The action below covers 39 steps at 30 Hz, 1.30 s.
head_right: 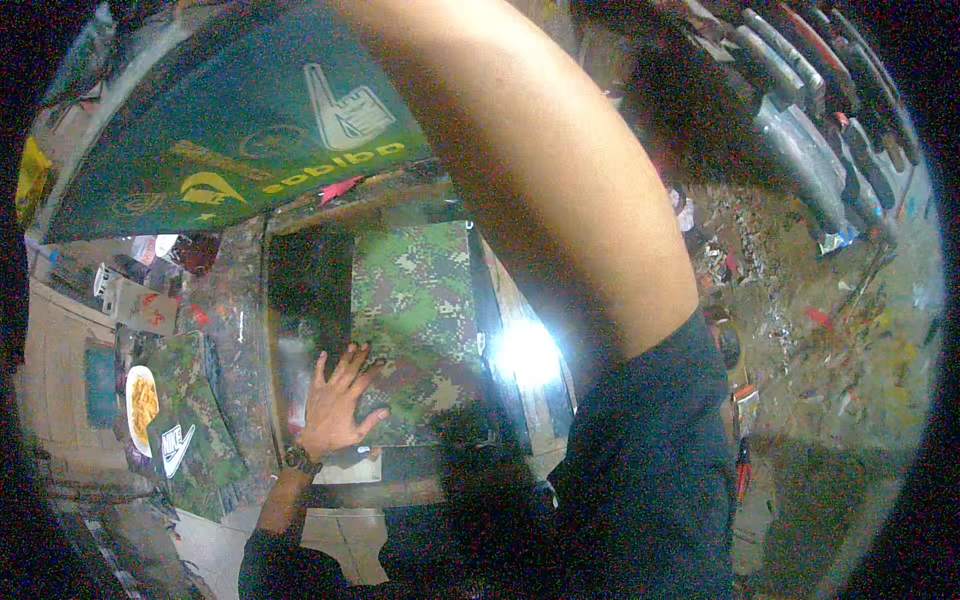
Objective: The person performs screen printing by repeatedly placing a shoe-shaped stencil on a screen, pulling a squeegee across the mesh to transfer ink, and lifting the screen to reveal the printed pattern. The process is repeated multiple times on different sections of the screen.
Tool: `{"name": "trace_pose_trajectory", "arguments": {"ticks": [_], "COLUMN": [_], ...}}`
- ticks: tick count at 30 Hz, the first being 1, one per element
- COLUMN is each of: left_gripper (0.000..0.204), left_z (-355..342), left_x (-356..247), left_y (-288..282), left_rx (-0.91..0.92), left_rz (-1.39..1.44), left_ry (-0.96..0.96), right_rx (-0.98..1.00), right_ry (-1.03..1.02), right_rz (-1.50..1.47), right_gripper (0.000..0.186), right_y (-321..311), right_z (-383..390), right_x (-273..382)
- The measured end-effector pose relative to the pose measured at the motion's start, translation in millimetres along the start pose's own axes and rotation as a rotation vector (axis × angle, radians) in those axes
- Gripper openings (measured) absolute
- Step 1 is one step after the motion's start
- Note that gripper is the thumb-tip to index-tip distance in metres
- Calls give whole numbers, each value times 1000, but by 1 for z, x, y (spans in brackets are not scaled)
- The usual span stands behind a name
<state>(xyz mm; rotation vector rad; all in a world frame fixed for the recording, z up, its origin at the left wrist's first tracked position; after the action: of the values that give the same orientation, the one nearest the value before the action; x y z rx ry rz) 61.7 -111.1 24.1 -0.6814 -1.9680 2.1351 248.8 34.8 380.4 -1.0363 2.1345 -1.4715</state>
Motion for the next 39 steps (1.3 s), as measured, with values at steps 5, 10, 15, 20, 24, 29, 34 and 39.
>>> {"name": "trace_pose_trajectory", "arguments": {"ticks": [5,10,15,20,24,29,34,39], "left_gripper": [74,74,68,44,36,33,36,53], "left_z": [2,24,110,144,154,161,157,162], "left_x": [-1,-29,-34,-49,-44,-48,-42,-36], "left_y": [1,-60,-80,14,59,66,62,72], "left_rx": [-43,-411,-1199,-971,-829,-938,-834,-714], "left_rz": [-20,321,1277,1664,1435,1331,1396,1509], "left_ry": [6,77,-311,-662,-775,-710,-778,-947], "right_rx": [-119,-174,-309,361,372,340,466,169], "right_ry": [-25,64,-85,83,13,-220,15,-29], "right_rz": [19,185,151,5,-163,48,204,68], "right_gripper": [61,71,49,40,38,25,42,44], "right_y": [-26,-22,53,196,217,237,299,321], "right_z": [-85,-56,94,167,197,209,53,8], "right_x": [26,47,111,100,66,72,-40,-79]}}
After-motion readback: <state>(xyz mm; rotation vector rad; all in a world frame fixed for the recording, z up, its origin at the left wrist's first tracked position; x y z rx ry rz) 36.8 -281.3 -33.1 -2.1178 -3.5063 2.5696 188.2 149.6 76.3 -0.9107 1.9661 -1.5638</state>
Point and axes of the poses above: each hand's wrist, its own z-axis away from the middle knuckle, its own y-axis out of the palm, x = y × z, the point moved 7 cm from there along -z, towards the middle knuckle
